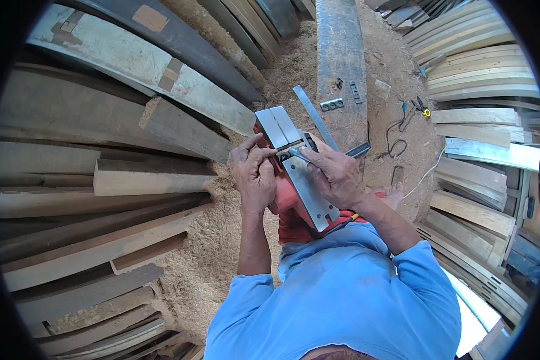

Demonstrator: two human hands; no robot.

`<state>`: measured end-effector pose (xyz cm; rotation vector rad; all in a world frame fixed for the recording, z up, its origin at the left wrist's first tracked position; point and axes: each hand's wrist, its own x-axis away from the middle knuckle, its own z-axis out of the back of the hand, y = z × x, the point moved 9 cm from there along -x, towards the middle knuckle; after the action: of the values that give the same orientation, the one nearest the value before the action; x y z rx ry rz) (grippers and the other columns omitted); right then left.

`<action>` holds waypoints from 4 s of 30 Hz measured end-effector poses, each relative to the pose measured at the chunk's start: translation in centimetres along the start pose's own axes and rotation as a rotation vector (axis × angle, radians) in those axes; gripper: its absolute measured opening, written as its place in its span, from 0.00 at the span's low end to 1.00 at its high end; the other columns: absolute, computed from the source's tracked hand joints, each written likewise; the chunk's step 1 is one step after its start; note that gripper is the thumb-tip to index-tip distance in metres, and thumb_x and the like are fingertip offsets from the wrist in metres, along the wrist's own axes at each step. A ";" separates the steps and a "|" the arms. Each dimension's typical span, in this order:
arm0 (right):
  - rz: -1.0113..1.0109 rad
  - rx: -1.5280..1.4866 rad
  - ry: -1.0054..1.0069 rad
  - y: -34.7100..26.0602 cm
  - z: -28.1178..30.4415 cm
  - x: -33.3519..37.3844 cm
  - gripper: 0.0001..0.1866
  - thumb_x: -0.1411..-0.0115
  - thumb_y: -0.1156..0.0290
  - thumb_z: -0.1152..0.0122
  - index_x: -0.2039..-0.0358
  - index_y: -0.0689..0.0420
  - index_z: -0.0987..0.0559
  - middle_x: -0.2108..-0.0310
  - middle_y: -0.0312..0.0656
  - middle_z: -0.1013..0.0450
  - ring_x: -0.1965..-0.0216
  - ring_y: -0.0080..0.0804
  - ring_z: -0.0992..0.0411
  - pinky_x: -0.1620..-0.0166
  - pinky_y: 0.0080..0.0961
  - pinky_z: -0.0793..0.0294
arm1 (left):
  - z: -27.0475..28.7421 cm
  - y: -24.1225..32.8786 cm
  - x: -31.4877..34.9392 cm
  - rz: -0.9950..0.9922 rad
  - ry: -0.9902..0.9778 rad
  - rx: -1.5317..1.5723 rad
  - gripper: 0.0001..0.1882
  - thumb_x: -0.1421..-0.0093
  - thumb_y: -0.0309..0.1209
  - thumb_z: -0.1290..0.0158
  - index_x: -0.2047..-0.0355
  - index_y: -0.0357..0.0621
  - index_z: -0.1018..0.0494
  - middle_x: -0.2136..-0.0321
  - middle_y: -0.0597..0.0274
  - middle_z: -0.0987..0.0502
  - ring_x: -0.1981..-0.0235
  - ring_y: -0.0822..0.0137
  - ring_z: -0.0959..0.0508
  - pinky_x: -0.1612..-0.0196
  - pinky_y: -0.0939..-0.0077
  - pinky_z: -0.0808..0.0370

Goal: The person is using a small square to check and adjust the blade and fence of a hand-held power wood plane while it is resting on their lap.

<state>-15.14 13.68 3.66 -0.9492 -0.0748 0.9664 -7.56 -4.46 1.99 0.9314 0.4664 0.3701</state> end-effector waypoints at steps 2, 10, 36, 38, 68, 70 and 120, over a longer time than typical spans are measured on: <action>0.008 0.021 -0.006 -0.7 -0.1 -0.2 0.28 0.42 0.77 0.38 0.39 0.59 0.23 0.61 0.54 0.21 0.55 0.55 0.21 0.43 0.47 0.24 | 0.2 0.2 -0.3 0.013 0.004 0.003 0.16 0.47 0.21 0.54 0.63 0.39 0.17 0.44 0.44 0.23 0.40 0.50 0.27 0.36 0.56 0.31; 0.061 0.069 -0.002 -1.2 -0.8 -0.4 0.29 0.44 0.78 0.38 0.39 0.60 0.23 0.65 0.52 0.21 0.58 0.52 0.21 0.45 0.47 0.24 | 0.2 -0.1 0.1 -0.004 0.020 0.031 0.16 0.47 0.20 0.55 0.64 0.39 0.17 0.45 0.45 0.23 0.41 0.50 0.26 0.36 0.56 0.30; 0.137 0.303 -0.053 -2.4 1.1 -2.1 0.20 0.45 0.77 0.35 0.50 0.53 0.17 0.64 0.38 0.20 0.62 0.39 0.26 0.57 0.37 0.27 | -2.2 -2.4 -0.7 0.301 -0.204 0.076 0.32 0.36 0.30 0.47 0.35 0.36 0.45 0.45 0.35 0.27 0.43 0.45 0.25 0.38 0.52 0.29; 0.181 0.336 -0.077 -2.4 0.8 -2.3 0.20 0.45 0.77 0.36 0.51 0.51 0.16 0.63 0.36 0.19 0.59 0.38 0.27 0.53 0.38 0.28 | -2.2 -3.2 -0.7 0.325 -0.206 0.072 0.30 0.34 0.29 0.47 0.35 0.38 0.45 0.45 0.37 0.28 0.45 0.49 0.22 0.41 0.54 0.26; -0.259 -0.051 -0.257 0.4 -0.9 -3.7 0.12 0.36 0.66 0.40 0.61 0.61 0.15 0.68 0.52 0.18 0.64 0.52 0.18 0.57 0.45 0.22 | -2.3 -2.1 -0.5 0.266 -0.206 0.065 0.33 0.37 0.28 0.46 0.35 0.34 0.46 0.44 0.34 0.28 0.43 0.41 0.24 0.37 0.51 0.30; -0.347 -0.141 -0.162 0.7 0.6 -3.3 0.12 0.35 0.68 0.41 0.58 0.62 0.16 0.69 0.51 0.18 0.66 0.47 0.18 0.59 0.40 0.22 | -1.9 -2.3 -0.2 0.261 -0.142 0.115 0.33 0.38 0.28 0.45 0.36 0.33 0.44 0.44 0.35 0.29 0.42 0.42 0.26 0.37 0.52 0.30; -0.499 -0.042 0.394 2.8 9.4 8.9 0.09 0.29 0.70 0.43 0.56 0.62 0.19 0.72 0.45 0.20 0.70 0.34 0.20 0.63 0.32 0.23 | 0.7 0.0 1.0 -0.096 0.050 -0.064 0.15 0.44 0.24 0.53 0.62 0.40 0.18 0.47 0.44 0.23 0.43 0.48 0.28 0.38 0.52 0.31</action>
<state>-15.88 26.93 4.42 -1.0777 0.0018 0.3118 -6.34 -4.38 2.11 0.8362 0.5403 0.3196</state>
